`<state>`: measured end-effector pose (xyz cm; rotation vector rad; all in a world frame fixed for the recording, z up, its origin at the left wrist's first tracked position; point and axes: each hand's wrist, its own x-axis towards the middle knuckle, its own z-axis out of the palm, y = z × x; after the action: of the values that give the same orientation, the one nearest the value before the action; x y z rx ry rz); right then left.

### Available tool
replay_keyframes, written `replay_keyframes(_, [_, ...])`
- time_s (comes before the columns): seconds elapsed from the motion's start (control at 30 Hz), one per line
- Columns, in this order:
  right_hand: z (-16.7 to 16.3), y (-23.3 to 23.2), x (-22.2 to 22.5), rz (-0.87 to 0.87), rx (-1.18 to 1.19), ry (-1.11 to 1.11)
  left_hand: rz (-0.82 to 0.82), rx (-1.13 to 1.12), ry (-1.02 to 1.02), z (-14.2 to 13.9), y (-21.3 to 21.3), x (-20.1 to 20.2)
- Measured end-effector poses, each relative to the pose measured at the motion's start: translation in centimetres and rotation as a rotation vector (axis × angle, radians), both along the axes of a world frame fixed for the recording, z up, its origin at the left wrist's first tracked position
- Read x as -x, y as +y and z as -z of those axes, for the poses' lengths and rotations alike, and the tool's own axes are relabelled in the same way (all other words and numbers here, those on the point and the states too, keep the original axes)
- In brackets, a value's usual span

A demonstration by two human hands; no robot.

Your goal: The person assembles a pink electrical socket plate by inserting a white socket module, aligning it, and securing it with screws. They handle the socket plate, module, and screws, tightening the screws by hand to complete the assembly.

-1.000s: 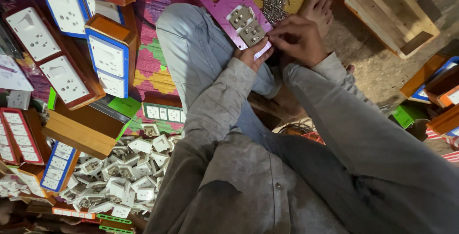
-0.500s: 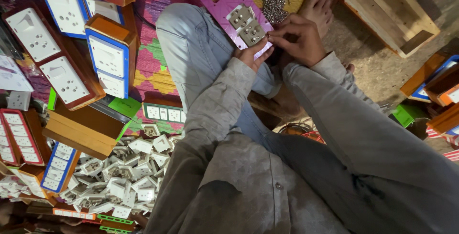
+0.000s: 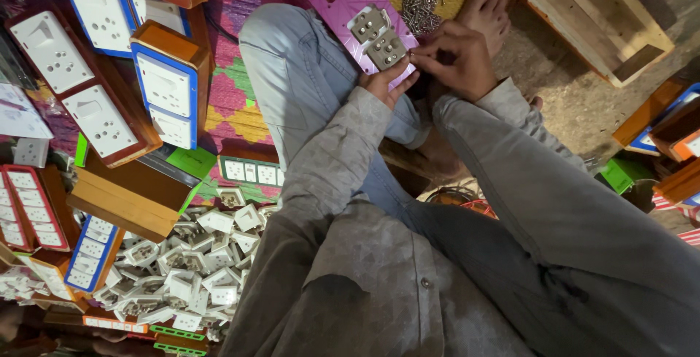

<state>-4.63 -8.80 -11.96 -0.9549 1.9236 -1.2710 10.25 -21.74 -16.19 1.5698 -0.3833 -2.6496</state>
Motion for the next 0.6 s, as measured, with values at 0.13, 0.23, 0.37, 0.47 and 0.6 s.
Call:
replay_keyframes(0.13, [0.1,0.3,-0.1,-0.013,0.057,-0.010,0.004,-0.013,0.009,0.0,-0.1,-0.2])
replay_keyframes(0.23, [-0.1,0.4,-0.2,0.018,0.020,-0.077,-0.008,-0.031,0.014,0.0,0.0,0.1])
replay_keyframes(0.37, [-0.9,0.5,-0.2,-0.003,0.036,-0.012,-0.019,-0.012,-0.007,-0.2,-0.2,0.2])
replay_keyframes(0.47, [-1.1,0.4,-0.2,0.026,0.072,0.004,0.014,-0.052,0.042,-0.3,-0.4,0.1])
replay_keyframes(0.6, [-0.6,0.3,-0.4,0.020,0.107,-0.131,0.018,-0.052,0.076,-0.3,-0.3,0.1])
